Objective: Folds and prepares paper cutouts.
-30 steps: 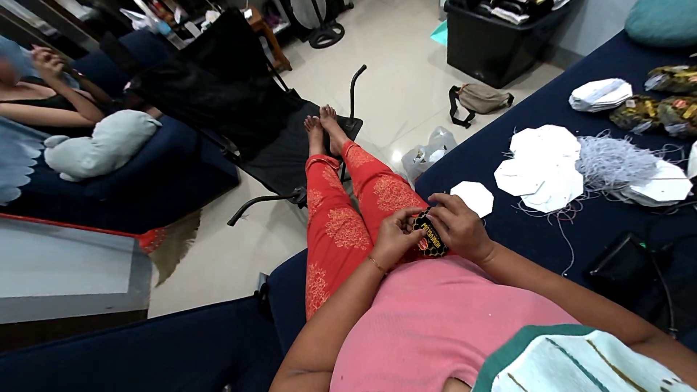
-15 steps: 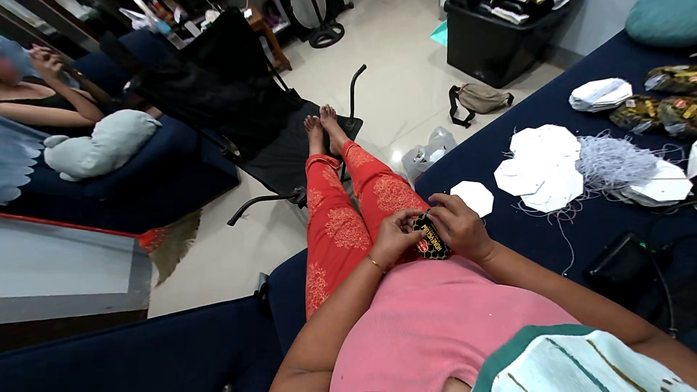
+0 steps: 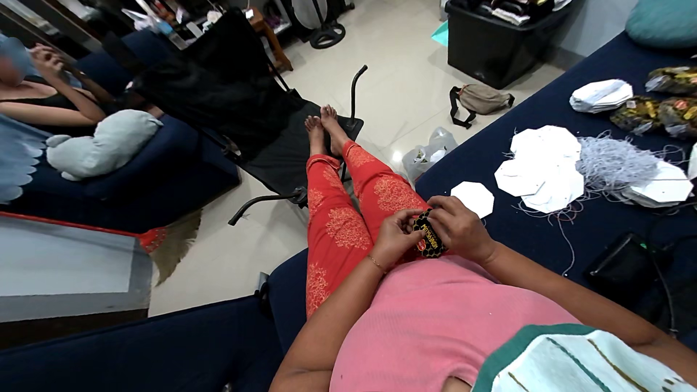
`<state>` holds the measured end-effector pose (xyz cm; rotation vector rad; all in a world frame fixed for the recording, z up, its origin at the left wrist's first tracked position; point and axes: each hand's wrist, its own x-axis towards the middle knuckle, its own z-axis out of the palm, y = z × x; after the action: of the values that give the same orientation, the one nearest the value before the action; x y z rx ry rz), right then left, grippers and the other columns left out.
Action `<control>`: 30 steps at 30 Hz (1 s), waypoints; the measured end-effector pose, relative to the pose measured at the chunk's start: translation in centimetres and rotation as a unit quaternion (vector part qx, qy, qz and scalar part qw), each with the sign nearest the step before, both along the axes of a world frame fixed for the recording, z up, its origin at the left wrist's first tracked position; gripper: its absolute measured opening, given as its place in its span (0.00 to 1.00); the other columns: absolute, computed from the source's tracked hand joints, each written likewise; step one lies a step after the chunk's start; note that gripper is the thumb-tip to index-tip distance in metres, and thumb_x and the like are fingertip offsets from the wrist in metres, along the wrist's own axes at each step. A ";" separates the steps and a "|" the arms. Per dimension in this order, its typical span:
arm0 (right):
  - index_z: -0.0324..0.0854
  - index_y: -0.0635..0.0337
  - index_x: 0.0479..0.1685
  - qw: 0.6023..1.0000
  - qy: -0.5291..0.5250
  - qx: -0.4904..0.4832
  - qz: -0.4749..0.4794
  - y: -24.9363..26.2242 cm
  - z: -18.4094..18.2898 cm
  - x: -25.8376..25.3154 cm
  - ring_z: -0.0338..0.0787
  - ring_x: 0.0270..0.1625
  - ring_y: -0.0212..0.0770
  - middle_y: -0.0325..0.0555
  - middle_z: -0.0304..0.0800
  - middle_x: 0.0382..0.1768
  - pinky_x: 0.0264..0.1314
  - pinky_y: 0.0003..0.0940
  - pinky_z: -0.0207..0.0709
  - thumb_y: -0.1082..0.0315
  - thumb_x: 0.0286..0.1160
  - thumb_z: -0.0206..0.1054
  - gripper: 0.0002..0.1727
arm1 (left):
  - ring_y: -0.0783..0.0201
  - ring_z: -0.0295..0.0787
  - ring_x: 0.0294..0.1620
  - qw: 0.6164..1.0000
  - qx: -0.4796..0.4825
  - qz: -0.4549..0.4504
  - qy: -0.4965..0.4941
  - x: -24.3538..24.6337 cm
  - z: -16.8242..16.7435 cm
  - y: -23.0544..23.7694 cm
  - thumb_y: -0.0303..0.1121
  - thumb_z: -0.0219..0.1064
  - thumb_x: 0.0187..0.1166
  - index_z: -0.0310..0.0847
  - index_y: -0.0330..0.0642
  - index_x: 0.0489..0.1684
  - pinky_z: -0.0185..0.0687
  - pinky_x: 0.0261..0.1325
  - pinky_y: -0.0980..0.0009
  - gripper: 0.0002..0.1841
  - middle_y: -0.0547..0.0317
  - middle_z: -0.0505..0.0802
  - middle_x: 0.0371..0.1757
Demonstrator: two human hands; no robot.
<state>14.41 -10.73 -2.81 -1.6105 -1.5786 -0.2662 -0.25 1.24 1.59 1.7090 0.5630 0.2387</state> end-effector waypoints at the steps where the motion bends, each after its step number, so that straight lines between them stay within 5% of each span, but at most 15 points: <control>1: 0.88 0.65 0.36 1.000 0.001 -0.002 0.002 0.0 0.1 0.0 0.93 0.53 0.54 0.59 0.92 0.53 0.55 0.42 0.87 0.70 0.80 0.63 0.10 | 0.76 0.84 0.35 1.000 0.008 0.001 -0.001 0.0 0.0 0.0 0.19 0.71 0.68 0.79 0.28 0.67 0.83 0.43 0.79 0.24 0.56 0.90 0.45; 17: 0.89 0.66 0.37 1.000 0.025 -0.003 0.019 -0.1 0.2 0.0 0.93 0.56 0.53 0.58 0.93 0.50 0.60 0.40 0.86 0.70 0.81 0.63 0.11 | 0.76 0.84 0.40 0.997 0.072 -0.025 -0.018 -0.2 0.0 -0.3 0.22 0.70 0.71 0.82 0.26 0.64 0.82 0.47 0.79 0.21 0.50 0.91 0.49; 30: 0.88 0.65 0.36 0.996 0.085 0.000 0.040 -0.4 0.1 0.3 0.92 0.51 0.47 0.57 0.93 0.48 0.56 0.34 0.86 0.69 0.78 0.65 0.09 | 0.77 0.86 0.40 0.994 0.065 -0.004 -0.083 -0.4 -1.2 0.2 0.22 0.68 0.74 0.89 0.27 0.39 0.84 0.50 0.79 0.06 0.55 0.92 0.41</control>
<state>14.69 -11.08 -2.67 -1.5242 -1.5083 -0.0840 -0.64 1.39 0.41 1.7977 0.4251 0.4142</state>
